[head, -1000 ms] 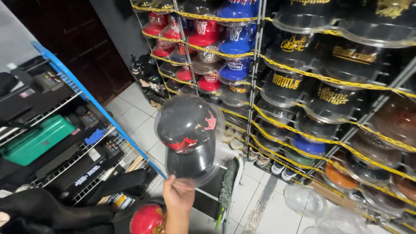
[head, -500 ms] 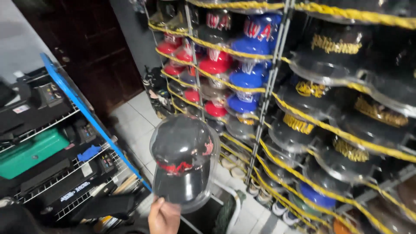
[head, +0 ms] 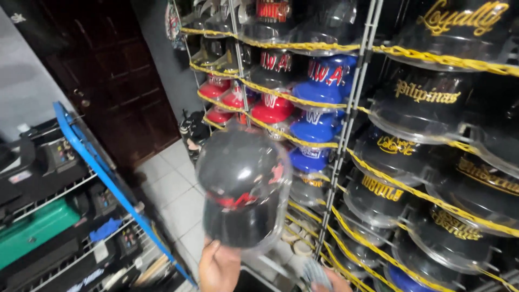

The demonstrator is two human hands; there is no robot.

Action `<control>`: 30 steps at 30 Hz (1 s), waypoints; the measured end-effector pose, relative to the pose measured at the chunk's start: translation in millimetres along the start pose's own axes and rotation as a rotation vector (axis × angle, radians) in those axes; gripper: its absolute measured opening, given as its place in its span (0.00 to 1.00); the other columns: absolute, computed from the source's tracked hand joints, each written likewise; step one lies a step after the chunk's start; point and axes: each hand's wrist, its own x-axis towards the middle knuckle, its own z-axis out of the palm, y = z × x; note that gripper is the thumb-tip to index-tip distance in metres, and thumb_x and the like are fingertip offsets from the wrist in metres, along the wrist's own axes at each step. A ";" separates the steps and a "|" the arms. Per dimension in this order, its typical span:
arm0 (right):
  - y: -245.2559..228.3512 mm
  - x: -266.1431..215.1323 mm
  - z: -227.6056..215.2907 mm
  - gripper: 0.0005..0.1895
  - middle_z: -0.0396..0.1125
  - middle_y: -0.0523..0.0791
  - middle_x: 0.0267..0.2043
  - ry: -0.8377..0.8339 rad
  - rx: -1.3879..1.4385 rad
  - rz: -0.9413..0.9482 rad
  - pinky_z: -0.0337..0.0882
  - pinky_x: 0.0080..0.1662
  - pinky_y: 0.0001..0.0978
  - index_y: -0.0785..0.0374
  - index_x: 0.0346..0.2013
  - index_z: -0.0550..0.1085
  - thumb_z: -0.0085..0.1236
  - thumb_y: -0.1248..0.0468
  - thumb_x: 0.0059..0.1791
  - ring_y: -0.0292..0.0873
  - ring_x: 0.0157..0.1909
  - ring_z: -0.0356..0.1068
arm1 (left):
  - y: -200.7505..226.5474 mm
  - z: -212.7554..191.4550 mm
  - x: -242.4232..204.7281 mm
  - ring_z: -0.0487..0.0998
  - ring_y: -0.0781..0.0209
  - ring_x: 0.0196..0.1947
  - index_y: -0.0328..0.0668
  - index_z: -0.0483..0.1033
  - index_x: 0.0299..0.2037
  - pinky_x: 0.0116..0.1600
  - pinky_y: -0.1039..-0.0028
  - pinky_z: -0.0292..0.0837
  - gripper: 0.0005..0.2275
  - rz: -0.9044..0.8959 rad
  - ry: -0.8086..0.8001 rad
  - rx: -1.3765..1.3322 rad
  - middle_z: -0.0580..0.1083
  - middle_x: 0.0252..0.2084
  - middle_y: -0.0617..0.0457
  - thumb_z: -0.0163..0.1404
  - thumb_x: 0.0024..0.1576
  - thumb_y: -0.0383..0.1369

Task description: Cleaning plastic hat covers with a cloth and organizing them on a display rack.

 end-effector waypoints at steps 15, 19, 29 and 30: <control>-567.4 374.0 43.6 0.29 0.69 0.40 0.36 0.488 0.275 -0.459 0.67 0.42 0.26 0.61 0.51 0.73 0.71 0.62 0.37 0.33 0.37 0.63 | 116.9 211.9 334.7 0.70 0.43 0.65 0.44 0.51 0.74 0.66 0.49 0.67 0.31 0.086 -0.550 0.051 0.67 0.67 0.41 0.46 0.58 0.25; -674.6 452.3 23.9 0.41 0.74 0.51 0.52 0.566 0.369 -0.461 0.73 0.55 0.47 0.62 0.65 0.70 0.72 0.68 0.37 0.45 0.51 0.72 | 146.9 283.4 449.5 0.83 0.52 0.34 0.56 0.67 0.55 0.44 0.60 0.83 0.19 -0.154 -0.211 0.145 0.78 0.37 0.47 0.56 0.56 0.27; -775.3 530.0 -31.7 0.25 0.76 0.49 0.43 0.623 0.715 -0.338 0.77 0.46 0.46 0.59 0.56 0.75 0.67 0.71 0.44 0.48 0.41 0.78 | 172.8 385.2 542.0 0.65 0.31 0.69 0.59 0.31 0.78 0.69 0.44 0.63 0.49 -0.341 -0.343 0.474 0.46 0.78 0.38 0.61 0.55 0.40; -772.5 543.9 -39.0 0.25 0.76 0.49 0.43 0.637 0.710 -0.348 0.77 0.46 0.46 0.59 0.56 0.75 0.67 0.71 0.44 0.48 0.41 0.78 | 182.8 383.4 538.6 0.65 0.31 0.69 0.59 0.31 0.78 0.69 0.44 0.63 0.49 -0.347 -0.358 0.467 0.46 0.78 0.38 0.61 0.55 0.40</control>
